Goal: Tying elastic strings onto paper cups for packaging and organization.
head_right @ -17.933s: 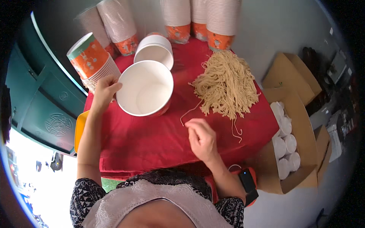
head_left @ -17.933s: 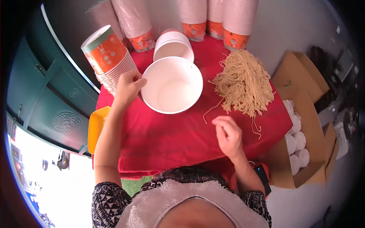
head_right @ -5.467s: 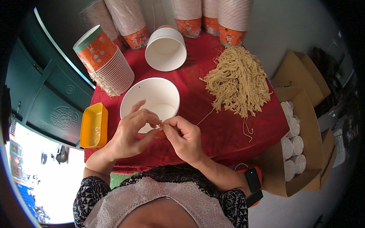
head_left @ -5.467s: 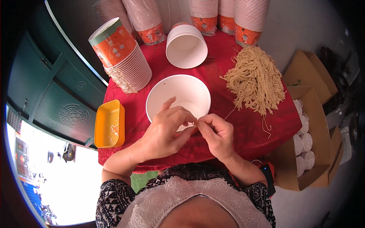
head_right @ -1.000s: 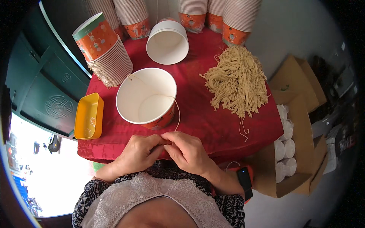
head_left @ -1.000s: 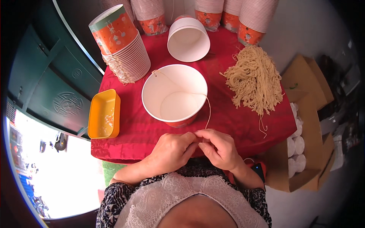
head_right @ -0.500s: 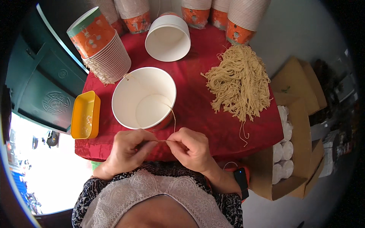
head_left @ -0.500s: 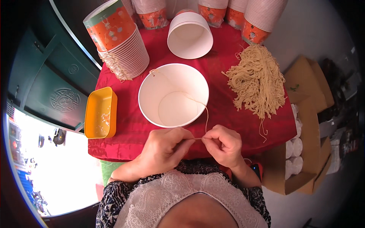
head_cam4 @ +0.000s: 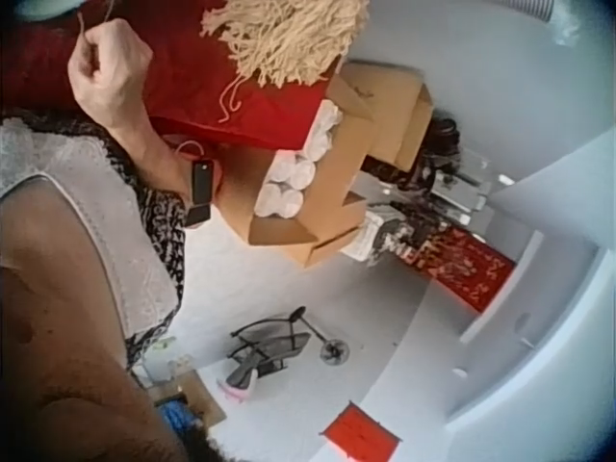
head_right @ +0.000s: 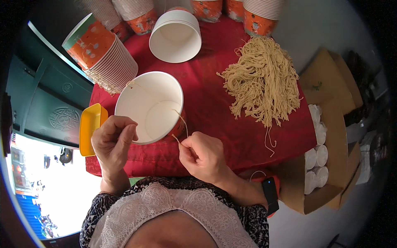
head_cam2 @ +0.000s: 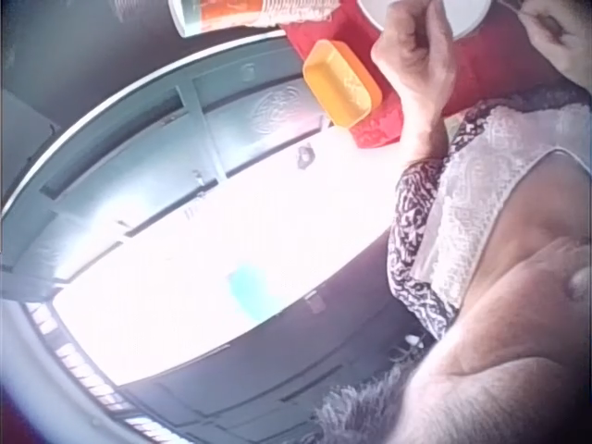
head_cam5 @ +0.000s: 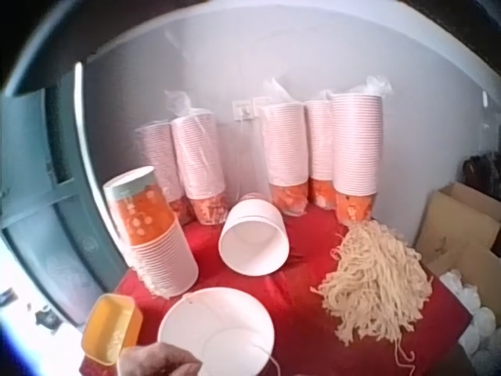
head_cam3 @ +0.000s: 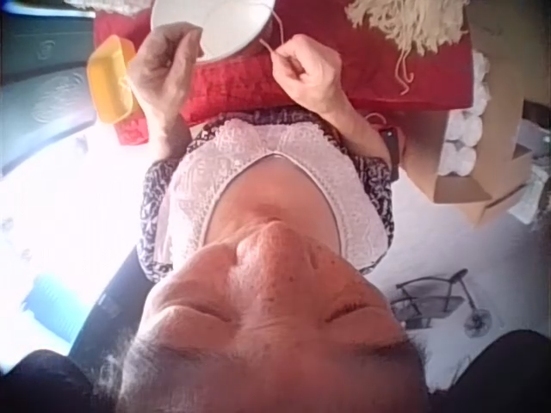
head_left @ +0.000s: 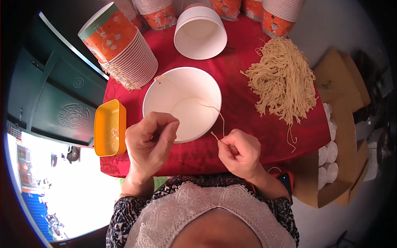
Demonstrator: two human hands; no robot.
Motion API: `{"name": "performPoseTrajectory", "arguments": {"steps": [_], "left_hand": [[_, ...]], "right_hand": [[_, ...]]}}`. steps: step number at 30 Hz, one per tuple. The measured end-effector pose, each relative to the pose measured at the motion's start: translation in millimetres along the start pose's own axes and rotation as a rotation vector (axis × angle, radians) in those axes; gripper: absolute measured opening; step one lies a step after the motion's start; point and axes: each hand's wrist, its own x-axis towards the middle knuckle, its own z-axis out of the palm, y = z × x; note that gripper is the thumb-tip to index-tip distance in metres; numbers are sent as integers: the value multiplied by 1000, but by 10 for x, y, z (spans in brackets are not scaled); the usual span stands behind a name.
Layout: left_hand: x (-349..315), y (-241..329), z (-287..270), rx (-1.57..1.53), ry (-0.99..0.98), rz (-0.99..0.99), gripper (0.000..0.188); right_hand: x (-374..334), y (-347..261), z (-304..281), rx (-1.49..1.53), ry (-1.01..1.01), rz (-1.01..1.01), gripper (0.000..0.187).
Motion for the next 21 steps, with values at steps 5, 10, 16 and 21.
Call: {"name": "performPoseTrajectory", "arguments": {"steps": [5,10,16,21], "left_hand": [[42,12,-5,33,-9,-4,2],[60,3,-6,31,-28,-42,1],[94,14,20,19,-55,-55,1],[195,11,31,180,-178,21,9]], "right_hand": [[13,7,18,9,-19,9,22],[42,-7,17,7,-46,19,23],[60,44,50,36,-6,-5,20],[99,47,61,20,-4,-32,20]]}}
